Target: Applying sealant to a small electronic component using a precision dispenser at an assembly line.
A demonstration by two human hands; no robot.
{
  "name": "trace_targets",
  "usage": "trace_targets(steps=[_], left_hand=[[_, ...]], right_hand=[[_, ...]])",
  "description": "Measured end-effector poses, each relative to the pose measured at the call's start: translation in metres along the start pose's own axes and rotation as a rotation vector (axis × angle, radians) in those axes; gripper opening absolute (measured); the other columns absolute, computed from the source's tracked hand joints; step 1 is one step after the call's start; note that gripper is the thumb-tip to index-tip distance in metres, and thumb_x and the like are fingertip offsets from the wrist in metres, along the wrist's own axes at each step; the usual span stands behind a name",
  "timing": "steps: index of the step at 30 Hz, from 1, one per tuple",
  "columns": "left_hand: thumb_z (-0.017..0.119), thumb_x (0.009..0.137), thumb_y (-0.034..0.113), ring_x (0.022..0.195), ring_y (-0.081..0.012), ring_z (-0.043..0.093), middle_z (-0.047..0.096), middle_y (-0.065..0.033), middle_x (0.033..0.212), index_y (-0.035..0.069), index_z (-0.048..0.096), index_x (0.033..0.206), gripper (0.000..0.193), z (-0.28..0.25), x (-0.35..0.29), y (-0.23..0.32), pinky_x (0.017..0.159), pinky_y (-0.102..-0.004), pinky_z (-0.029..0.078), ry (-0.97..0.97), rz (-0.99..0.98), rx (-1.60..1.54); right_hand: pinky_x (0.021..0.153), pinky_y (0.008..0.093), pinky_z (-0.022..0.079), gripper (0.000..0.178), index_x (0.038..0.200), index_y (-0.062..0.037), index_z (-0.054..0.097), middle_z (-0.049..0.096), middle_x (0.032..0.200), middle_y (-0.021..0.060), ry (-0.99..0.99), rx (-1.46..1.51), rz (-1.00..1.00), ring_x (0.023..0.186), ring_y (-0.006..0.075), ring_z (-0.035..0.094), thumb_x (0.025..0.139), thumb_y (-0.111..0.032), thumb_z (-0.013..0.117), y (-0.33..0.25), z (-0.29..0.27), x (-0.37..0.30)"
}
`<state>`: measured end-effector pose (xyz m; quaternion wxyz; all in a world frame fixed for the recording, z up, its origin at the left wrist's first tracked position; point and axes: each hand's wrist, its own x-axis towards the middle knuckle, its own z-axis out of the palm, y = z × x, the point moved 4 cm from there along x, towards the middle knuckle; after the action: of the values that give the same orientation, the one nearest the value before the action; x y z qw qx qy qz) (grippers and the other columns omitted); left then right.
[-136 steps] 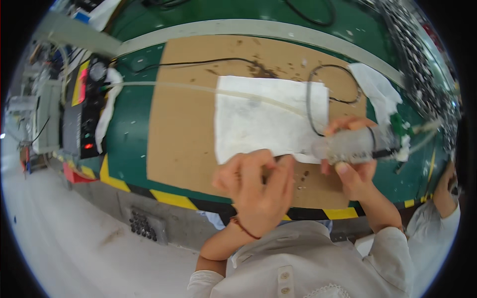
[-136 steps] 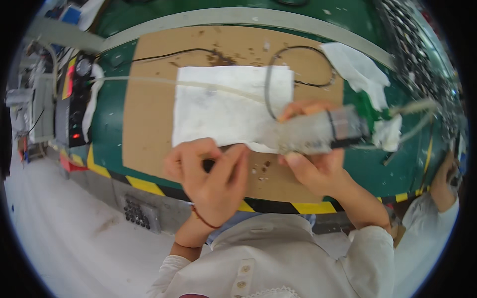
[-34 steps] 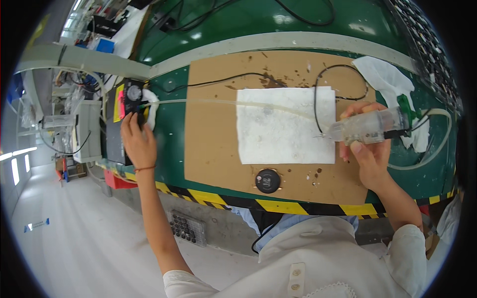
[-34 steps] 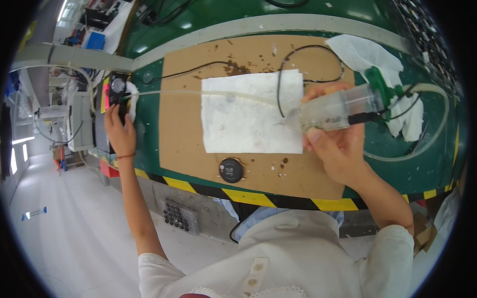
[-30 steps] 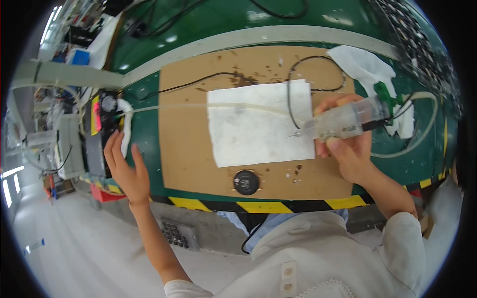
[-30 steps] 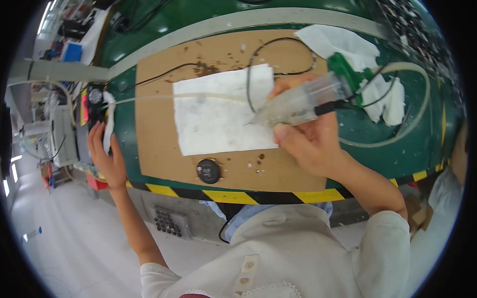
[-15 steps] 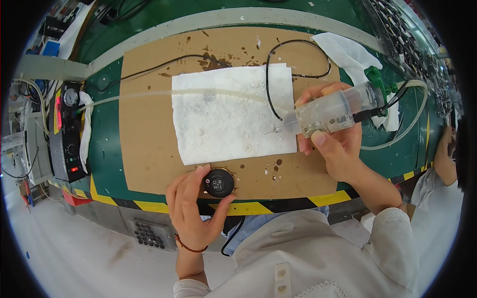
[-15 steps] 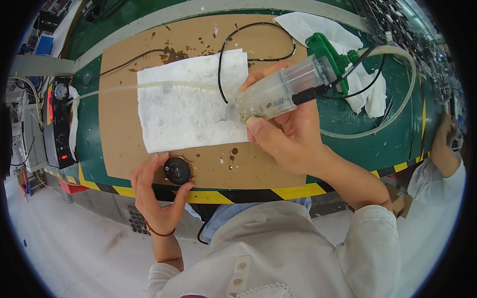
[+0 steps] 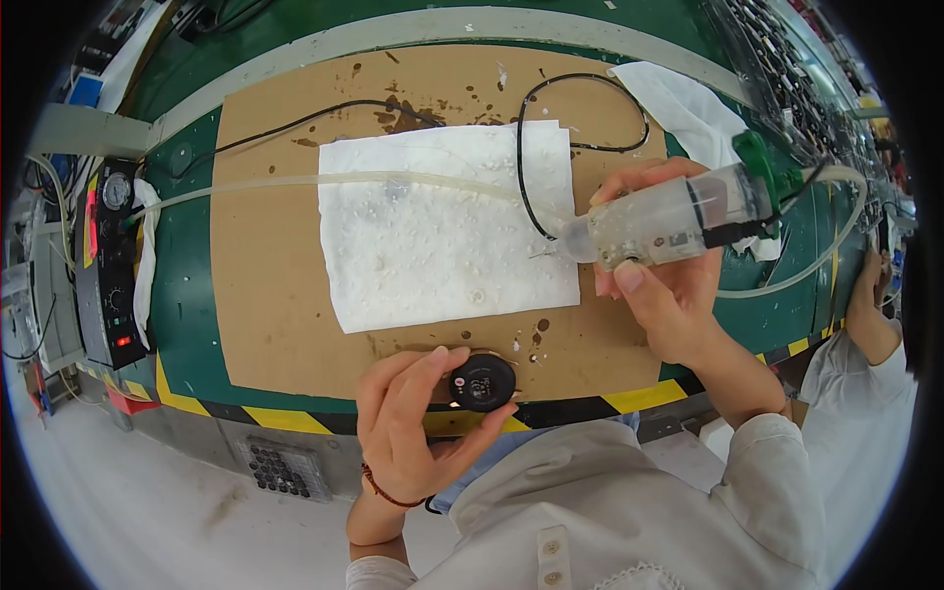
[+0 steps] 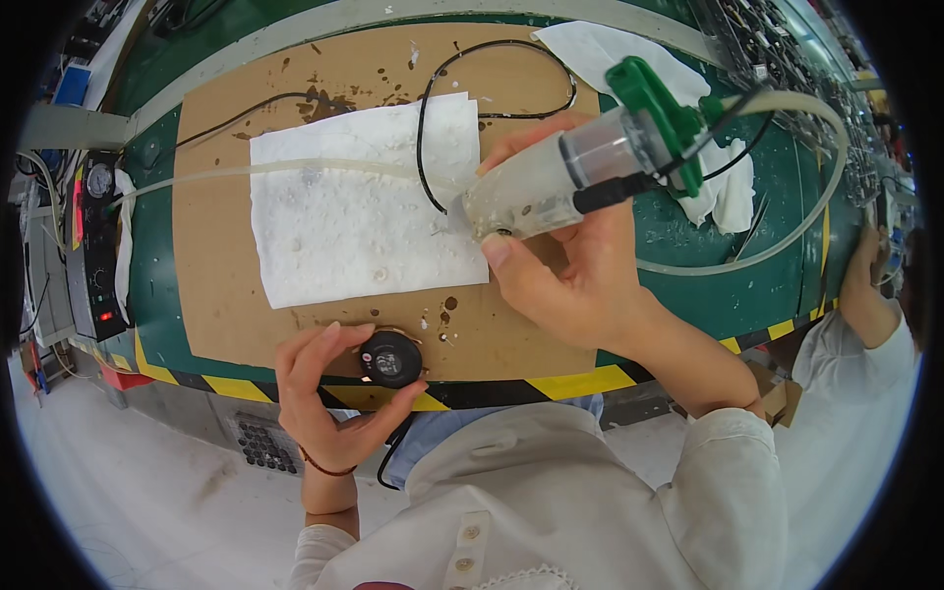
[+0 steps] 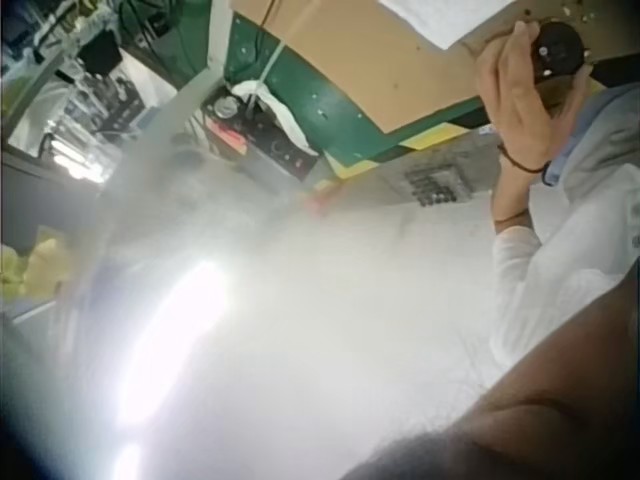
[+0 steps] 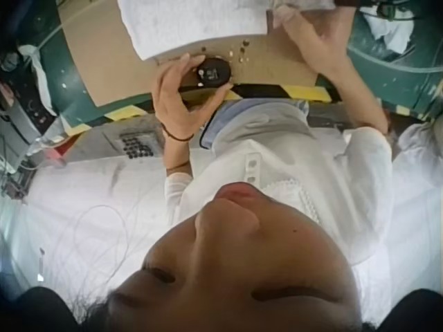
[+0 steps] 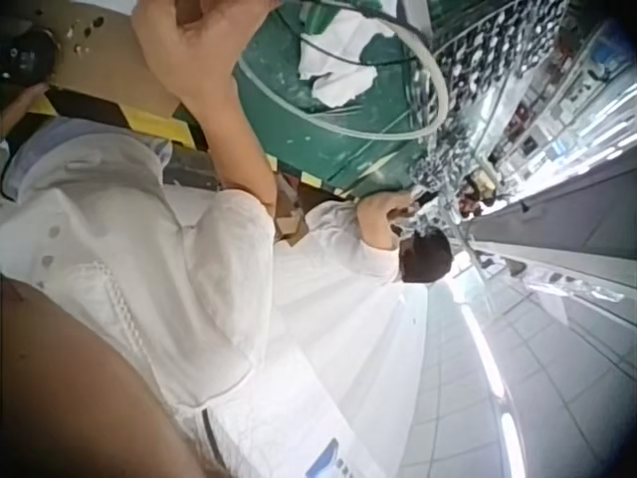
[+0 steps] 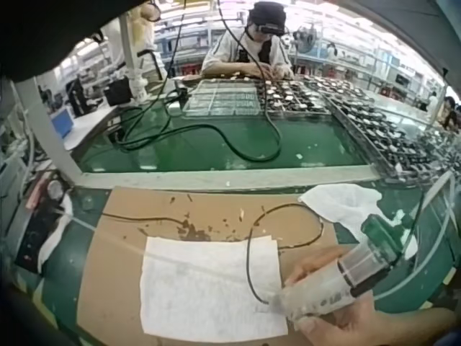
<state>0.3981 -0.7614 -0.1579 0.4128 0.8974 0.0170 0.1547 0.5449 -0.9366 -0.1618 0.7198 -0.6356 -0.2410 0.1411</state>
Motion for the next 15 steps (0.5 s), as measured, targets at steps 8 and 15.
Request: trace_targets(steps=[8,15], left_hand=[[0.086,0.061,0.009,0.096,-0.0251,0.052,0.063,-0.0128,0.102,-0.006,0.047,0.119,0.072,0.0025,0.0063,0.0001,0.066,-0.0262,0.052,0.019,0.137,0.071],[0.086,0.061,0.012,0.098,-0.0241,0.049,0.064,-0.0095,0.102,-0.003,0.047,0.119,0.072,0.0023,0.0039,-0.0015,0.075,-0.0292,0.045,0.029,0.083,0.046]], right_hand=[[0.048,0.0236,0.047,0.059,0.125,-0.0091,0.031,0.048,0.109,0.0166,0.124,-0.023,-0.003,0.059,0.0140,0.057,0.080,-0.026,0.066,-0.0014,0.0034,0.0010],[0.049,0.0234,0.047,0.058,0.124,-0.0084,0.034,0.049,0.108,0.0154,0.163,0.008,0.022,0.059,0.0139,0.057,0.080,-0.029,0.066,-0.0013,0.0029,0.0018]])
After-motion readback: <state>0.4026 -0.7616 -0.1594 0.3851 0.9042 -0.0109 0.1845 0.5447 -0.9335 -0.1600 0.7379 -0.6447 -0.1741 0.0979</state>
